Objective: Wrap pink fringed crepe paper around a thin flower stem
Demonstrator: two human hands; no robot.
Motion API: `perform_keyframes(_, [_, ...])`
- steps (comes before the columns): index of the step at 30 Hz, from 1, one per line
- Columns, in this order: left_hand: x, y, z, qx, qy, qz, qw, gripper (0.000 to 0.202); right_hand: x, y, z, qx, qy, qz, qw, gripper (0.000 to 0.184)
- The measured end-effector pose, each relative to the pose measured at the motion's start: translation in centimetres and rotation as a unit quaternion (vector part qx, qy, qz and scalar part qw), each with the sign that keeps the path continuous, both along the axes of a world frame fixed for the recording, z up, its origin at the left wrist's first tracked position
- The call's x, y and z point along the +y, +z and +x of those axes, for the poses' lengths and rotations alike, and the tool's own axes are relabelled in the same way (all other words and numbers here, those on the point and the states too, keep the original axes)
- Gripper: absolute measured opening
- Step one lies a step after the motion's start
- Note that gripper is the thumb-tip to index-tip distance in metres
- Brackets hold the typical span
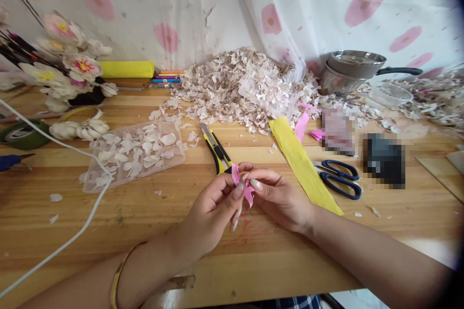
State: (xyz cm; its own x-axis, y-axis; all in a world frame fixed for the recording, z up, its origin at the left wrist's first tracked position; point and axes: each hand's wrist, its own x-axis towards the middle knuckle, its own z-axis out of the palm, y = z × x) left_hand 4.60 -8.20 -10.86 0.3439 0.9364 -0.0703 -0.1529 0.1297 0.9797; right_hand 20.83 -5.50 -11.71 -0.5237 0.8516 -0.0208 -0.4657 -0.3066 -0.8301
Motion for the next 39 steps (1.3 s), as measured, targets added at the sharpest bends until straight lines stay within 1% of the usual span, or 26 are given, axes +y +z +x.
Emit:
perform_keyframes(4, [-0.2, -0.5, -0.1, 0.009, -0.015, 0.015, 1.000, 0.024, 0.1, -0.1, 0.0, 0.004, 0.009, -0.002, 1.000, 0.014])
perform_keyframes(8, [-0.3, -0.8, -0.2, 0.025, -0.022, 0.021, 0.999, 0.024, 0.2, -0.4, 0.1, -0.028, -0.002, 0.009, 1.000, 0.017])
perform_keyframes(11, [-0.3, -0.7, -0.2, 0.028, -0.035, 0.029, 0.999, 0.023, 0.2, -0.6, 0.2, -0.043, 0.000, 0.017, 0.999, 0.018])
perform_keyframes(14, [-0.3, -0.5, -0.2, 0.024, -0.047, 0.041, 0.998, 0.022, 0.2, -0.7, 0.4, -0.042, 0.019, 0.044, 0.998, 0.015])
perform_keyframes(16, [-0.3, -0.4, -0.1, 0.023, -0.047, 0.045, 0.998, 0.021, 0.2, -0.6, 0.6, -0.044, 0.024, 0.074, 0.996, 0.014])
perform_keyframes(20, [-0.3, -0.6, -0.2, 0.016, -0.048, 0.036, 0.998, 0.022, 0.5, -0.3, 0.8, -0.061, 0.000, 0.130, 0.990, 0.013])
perform_keyframes(25, [-0.4, -0.9, -0.4, -0.004, -0.058, 0.024, 0.998, 0.021, 0.6, -0.3, 1.0, -0.064, -0.020, 0.158, 0.985, 0.012])
perform_keyframes(28, [-0.5, -0.7, -0.4, -0.008, -0.071, 0.020, 0.997, 0.019, 0.6, -0.4, 1.0, -0.060, -0.007, 0.150, 0.987, 0.012])
perform_keyframes(31, [-0.4, -0.4, -0.4, -0.004, -0.079, 0.017, 0.997, 0.019, 0.6, -0.6, 1.1, -0.051, 0.024, 0.118, 0.991, 0.013])
perform_keyframes(34, [-0.3, -0.1, -0.3, -0.003, -0.084, 0.022, 0.996, 0.021, 0.6, -0.6, 1.0, -0.037, 0.033, 0.092, 0.994, 0.012])
perform_keyframes(39, [-0.2, 0.0, -0.5, -0.009, -0.095, 0.023, 0.995, 0.023, 0.6, -0.5, 1.1, -0.027, 0.048, 0.099, 0.994, 0.010])
